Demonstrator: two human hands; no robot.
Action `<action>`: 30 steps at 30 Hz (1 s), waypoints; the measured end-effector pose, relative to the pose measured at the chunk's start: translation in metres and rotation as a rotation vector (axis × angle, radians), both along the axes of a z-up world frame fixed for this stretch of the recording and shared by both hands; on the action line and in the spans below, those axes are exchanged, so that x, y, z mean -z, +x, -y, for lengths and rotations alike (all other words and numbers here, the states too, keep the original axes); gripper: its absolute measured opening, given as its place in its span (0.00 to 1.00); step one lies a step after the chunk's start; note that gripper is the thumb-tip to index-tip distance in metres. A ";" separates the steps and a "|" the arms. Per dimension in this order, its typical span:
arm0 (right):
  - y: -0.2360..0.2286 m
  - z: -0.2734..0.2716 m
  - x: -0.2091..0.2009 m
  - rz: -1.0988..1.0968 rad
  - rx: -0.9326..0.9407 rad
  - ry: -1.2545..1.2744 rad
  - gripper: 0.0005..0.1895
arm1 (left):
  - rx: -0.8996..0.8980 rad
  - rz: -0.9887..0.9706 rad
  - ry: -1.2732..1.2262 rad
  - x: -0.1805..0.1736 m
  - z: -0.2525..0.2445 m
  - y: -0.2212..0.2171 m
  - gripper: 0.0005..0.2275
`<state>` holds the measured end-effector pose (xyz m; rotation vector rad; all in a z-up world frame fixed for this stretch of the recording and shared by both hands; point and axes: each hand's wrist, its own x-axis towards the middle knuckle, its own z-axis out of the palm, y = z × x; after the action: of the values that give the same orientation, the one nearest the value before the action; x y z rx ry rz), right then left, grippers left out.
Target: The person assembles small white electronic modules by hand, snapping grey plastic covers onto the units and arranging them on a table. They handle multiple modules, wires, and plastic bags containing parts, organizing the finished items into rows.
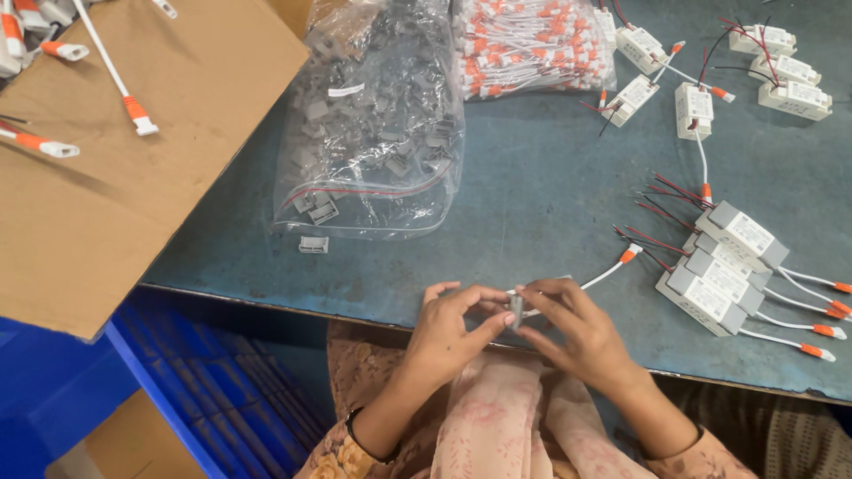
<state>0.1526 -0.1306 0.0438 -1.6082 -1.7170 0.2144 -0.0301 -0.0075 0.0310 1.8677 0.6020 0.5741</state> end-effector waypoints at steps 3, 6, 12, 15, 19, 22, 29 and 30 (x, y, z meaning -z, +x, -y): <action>0.013 -0.003 -0.006 -0.023 0.012 -0.069 0.28 | -0.073 0.006 0.422 0.011 0.000 -0.001 0.06; 0.024 -0.007 -0.015 0.018 -0.012 -0.217 0.27 | -0.154 -0.037 0.620 0.024 0.000 -0.002 0.03; 0.023 -0.025 -0.027 0.251 -0.153 -0.350 0.26 | -0.176 -0.042 0.621 0.039 0.004 -0.001 0.04; 0.018 -0.033 -0.032 0.309 -0.179 -0.402 0.26 | -0.179 0.005 0.505 0.042 0.001 0.000 0.03; 0.014 -0.036 -0.034 0.424 -0.185 -0.414 0.27 | -0.156 0.046 0.492 0.047 -0.003 -0.002 0.03; 0.008 -0.036 -0.032 0.519 -0.160 -0.432 0.26 | -0.162 0.053 0.489 0.046 -0.004 -0.002 0.03; 0.004 -0.040 -0.031 0.607 -0.126 -0.495 0.28 | -0.177 0.076 0.484 0.047 -0.003 -0.002 0.02; 0.003 -0.042 -0.031 0.648 -0.126 -0.532 0.28 | -0.178 0.081 0.482 0.047 -0.002 -0.002 0.02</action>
<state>0.1553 -0.0888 0.0746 -2.1091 -2.4041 0.2419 -0.0318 -0.0052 -0.0159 2.2374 0.6173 0.9753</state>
